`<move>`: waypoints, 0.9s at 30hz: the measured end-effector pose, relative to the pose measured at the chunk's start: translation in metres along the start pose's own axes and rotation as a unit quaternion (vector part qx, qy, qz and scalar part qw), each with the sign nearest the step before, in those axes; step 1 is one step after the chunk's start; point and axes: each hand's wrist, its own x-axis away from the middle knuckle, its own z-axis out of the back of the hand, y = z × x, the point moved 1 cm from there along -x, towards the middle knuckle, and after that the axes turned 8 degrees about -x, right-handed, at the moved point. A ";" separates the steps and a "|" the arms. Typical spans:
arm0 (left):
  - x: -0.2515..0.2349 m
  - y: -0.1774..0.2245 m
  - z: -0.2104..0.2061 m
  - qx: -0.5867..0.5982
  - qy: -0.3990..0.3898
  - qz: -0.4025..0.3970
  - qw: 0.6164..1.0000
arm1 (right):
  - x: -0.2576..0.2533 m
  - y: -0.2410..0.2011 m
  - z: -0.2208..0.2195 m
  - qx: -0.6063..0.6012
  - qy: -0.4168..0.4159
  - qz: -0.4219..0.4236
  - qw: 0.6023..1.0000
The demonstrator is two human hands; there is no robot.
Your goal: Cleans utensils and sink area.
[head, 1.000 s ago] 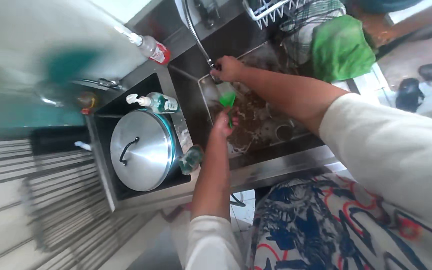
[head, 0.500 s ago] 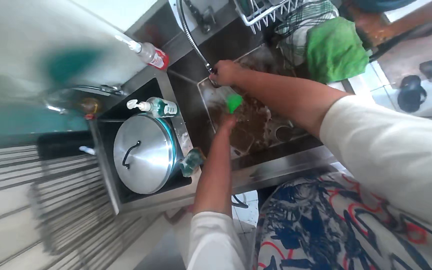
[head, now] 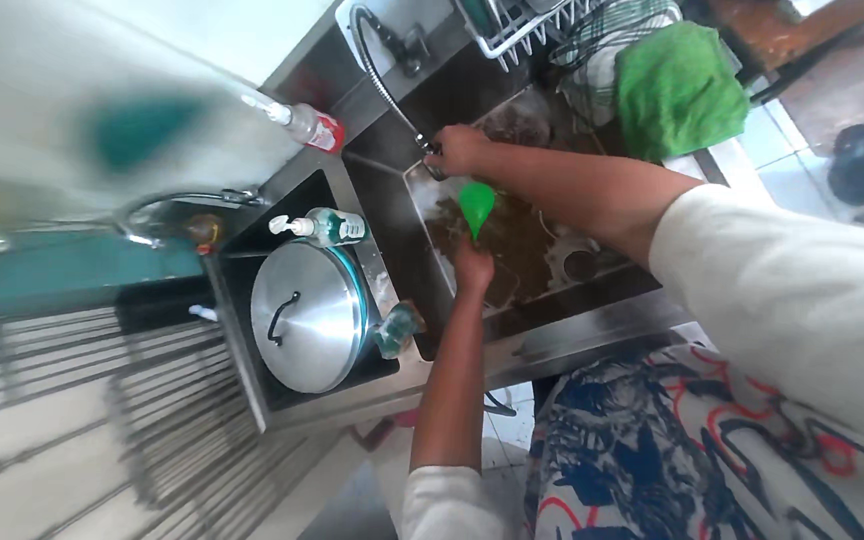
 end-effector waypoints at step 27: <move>-0.053 -0.001 0.005 0.542 -0.154 0.105 0.819 | 0.018 0.012 -0.007 -0.057 0.044 0.001 0.997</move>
